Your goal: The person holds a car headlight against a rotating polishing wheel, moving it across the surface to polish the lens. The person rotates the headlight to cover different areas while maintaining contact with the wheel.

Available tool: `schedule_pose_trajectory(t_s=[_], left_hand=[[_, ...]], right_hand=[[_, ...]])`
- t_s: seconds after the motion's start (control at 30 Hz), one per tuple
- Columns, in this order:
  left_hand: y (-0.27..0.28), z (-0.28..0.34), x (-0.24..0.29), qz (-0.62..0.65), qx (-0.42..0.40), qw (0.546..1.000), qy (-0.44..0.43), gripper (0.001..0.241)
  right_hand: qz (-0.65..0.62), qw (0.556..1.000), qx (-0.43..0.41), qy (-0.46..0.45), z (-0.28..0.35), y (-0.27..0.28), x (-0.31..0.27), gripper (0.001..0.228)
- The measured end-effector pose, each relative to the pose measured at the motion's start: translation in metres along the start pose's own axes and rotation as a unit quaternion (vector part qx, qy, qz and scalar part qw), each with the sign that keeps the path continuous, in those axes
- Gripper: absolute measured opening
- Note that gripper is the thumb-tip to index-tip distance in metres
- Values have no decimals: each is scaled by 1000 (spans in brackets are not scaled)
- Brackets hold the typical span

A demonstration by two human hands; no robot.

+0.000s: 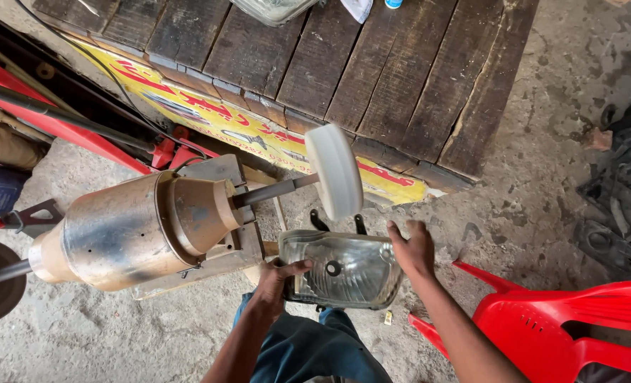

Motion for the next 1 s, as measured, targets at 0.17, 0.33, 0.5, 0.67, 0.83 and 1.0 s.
schedule_pose_trajectory(t_s=[0.17,0.33,0.5,0.67,0.83,1.0], left_hand=[[13,-12,-13,55,-4,998,17,49],[23,-10,-23,141,-19,990,-4,40],[20,10,-22,206,16,978,-38,48],[2,40,0,202,63,977,-26,50],[10,53,-10,218,118,969,-4,65],[33,58,-13,158,151,976,-12,82]], right_hand=[[-236,964,-49,-111,2,-11,-7,44],[-333,934,-56,-118,7,-15,-36,47],[-351,930,-89,-66,6,-28,-45,42],[-321,939,-82,-91,11,-35,-41,44],[-332,933,-114,-81,33,-44,-62,39],[-297,943,-104,-106,32,-66,-46,45]])
Point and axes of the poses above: each hand's wrist, its own z-axis away from the middle knuckle, its own y-axis out of the back of the hand, x = y × z, the point moved 6 cm from there along -z, towards the middle knuckle, and after that the axes turned 10 degrees about -x, right-handed, at the moved point
